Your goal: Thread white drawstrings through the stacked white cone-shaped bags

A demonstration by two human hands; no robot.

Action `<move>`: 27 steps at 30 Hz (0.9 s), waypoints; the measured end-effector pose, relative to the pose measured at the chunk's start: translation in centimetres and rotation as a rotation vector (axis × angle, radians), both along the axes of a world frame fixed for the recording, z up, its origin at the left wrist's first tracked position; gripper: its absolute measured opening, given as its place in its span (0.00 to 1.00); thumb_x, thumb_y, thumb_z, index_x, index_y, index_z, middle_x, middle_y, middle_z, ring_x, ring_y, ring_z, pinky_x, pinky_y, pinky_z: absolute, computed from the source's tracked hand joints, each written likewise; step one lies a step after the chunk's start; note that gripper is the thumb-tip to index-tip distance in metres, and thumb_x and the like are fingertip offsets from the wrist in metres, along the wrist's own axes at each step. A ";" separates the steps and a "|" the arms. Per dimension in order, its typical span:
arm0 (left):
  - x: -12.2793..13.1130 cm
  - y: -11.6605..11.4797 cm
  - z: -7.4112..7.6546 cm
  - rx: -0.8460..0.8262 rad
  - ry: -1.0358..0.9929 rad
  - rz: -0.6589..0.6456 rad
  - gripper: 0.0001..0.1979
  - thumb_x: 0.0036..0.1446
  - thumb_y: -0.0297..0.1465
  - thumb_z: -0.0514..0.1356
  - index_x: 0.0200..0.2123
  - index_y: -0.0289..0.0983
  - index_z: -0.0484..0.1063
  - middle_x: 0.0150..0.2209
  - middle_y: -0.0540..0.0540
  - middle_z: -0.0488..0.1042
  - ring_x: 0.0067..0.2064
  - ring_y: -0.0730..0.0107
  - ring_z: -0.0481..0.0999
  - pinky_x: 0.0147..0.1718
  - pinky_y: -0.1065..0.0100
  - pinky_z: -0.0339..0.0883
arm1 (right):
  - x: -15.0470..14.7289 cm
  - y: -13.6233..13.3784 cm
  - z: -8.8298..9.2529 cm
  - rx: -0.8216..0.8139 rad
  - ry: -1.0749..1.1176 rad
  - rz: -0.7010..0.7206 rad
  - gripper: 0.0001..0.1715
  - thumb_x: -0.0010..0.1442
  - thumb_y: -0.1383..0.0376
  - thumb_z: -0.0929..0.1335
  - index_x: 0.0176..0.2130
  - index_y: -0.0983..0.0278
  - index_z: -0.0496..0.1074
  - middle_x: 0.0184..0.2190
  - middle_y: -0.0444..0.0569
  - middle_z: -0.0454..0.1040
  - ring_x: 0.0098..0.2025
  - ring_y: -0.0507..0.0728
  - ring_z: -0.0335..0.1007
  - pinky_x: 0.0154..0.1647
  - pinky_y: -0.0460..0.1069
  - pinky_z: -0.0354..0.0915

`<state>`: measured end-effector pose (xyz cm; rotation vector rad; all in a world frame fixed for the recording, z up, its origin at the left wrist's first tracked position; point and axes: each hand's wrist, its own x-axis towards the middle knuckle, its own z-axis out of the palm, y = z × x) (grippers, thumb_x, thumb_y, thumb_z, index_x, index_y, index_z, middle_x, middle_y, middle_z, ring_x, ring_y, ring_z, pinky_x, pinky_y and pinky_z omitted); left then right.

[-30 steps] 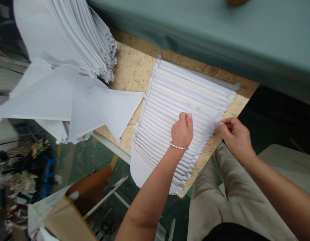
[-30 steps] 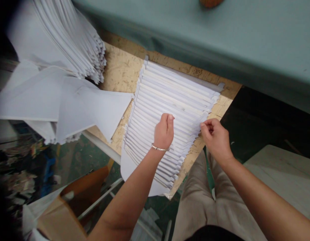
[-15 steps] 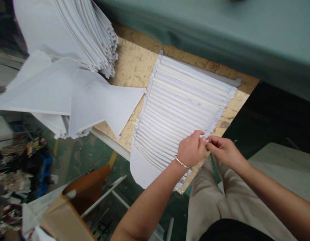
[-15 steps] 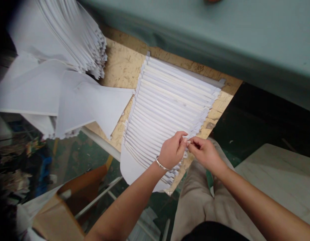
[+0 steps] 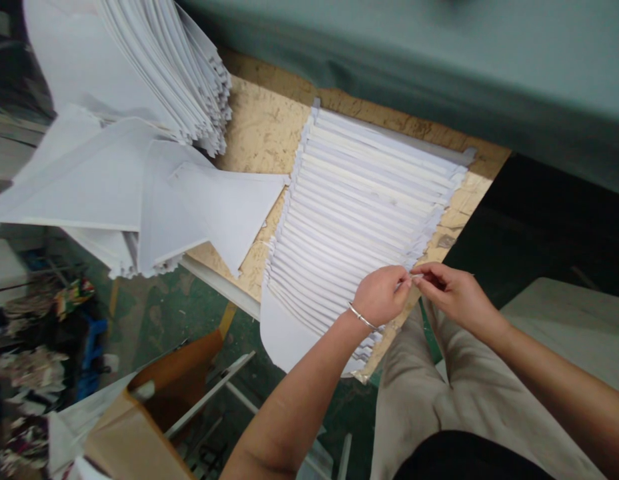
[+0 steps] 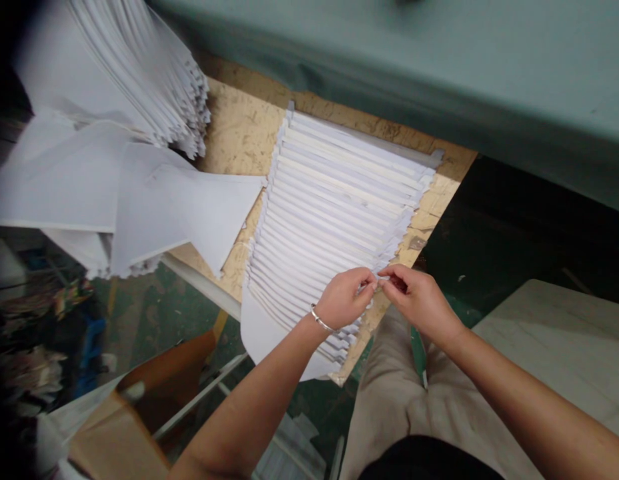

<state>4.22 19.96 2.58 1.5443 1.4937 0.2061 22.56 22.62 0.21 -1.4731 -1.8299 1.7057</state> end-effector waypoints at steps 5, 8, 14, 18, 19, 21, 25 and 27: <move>0.3 -0.5 0.1 0.108 0.085 -0.057 0.09 0.63 0.32 0.50 0.32 0.38 0.67 0.34 0.47 0.73 0.37 0.67 0.71 0.36 0.67 0.63 | 0.1 0.3 0.4 0.072 -0.038 0.108 0.09 0.63 0.61 0.65 0.36 0.62 0.72 0.28 0.44 0.72 0.29 0.52 0.66 0.31 0.46 0.59; 0.4 -0.9 0.3 0.192 0.115 -0.053 0.10 0.64 0.32 0.49 0.33 0.38 0.67 0.35 0.45 0.73 0.39 0.66 0.71 0.39 0.66 0.64 | -0.1 0.2 0.7 0.176 -0.113 0.110 0.08 0.63 0.61 0.66 0.35 0.62 0.72 0.27 0.43 0.72 0.28 0.52 0.66 0.31 0.46 0.58; -0.1 -1.1 0.3 0.272 0.083 -0.030 0.13 0.66 0.33 0.46 0.32 0.38 0.66 0.34 0.44 0.72 0.39 0.66 0.70 0.40 0.65 0.64 | -1.6 -0.7 1.3 0.247 -0.105 -0.008 0.08 0.63 0.62 0.65 0.36 0.63 0.72 0.29 0.45 0.73 0.29 0.52 0.68 0.31 0.46 0.60; -0.4 -0.8 1.6 0.248 0.013 -0.005 0.15 0.67 0.34 0.45 0.33 0.38 0.67 0.34 0.43 0.72 0.40 0.66 0.71 0.43 0.65 0.65 | -1.9 -0.3 0.4 0.270 -0.150 -0.103 0.09 0.62 0.61 0.66 0.36 0.64 0.72 0.29 0.46 0.73 0.30 0.52 0.68 0.33 0.46 0.61; -0.3 -0.8 2.2 0.231 -0.029 -0.008 0.15 0.67 0.34 0.45 0.34 0.38 0.68 0.35 0.43 0.73 0.41 0.66 0.71 0.44 0.66 0.65 | -1.7 0.0 -0.1 0.242 -0.176 -0.158 0.10 0.61 0.60 0.66 0.35 0.64 0.72 0.29 0.47 0.73 0.30 0.53 0.68 0.33 0.47 0.61; 0.0 -0.9 3.3 0.184 -0.116 -0.013 0.16 0.68 0.35 0.45 0.36 0.38 0.70 0.37 0.44 0.74 0.43 0.67 0.72 0.46 0.67 0.66 | -0.9 0.8 -1.1 0.144 -0.203 -0.282 0.13 0.61 0.57 0.66 0.34 0.64 0.72 0.29 0.47 0.73 0.30 0.53 0.67 0.32 0.47 0.62; 0.4 -1.3 3.3 0.077 -0.147 0.172 0.17 0.68 0.37 0.44 0.41 0.38 0.72 0.41 0.44 0.76 0.45 0.67 0.74 0.45 0.68 0.67 | 0.4 1.8 -2.0 -0.114 -0.060 -0.327 0.20 0.59 0.50 0.68 0.37 0.65 0.75 0.30 0.50 0.75 0.27 0.52 0.64 0.27 0.47 0.63; 0.3 -1.5 2.1 0.031 -0.130 0.328 0.18 0.68 0.37 0.44 0.44 0.38 0.72 0.41 0.45 0.77 0.43 0.69 0.74 0.44 0.69 0.67 | 0.3 1.8 -1.8 -0.219 0.015 -0.349 0.23 0.56 0.48 0.71 0.39 0.65 0.77 0.31 0.51 0.76 0.25 0.51 0.63 0.25 0.46 0.62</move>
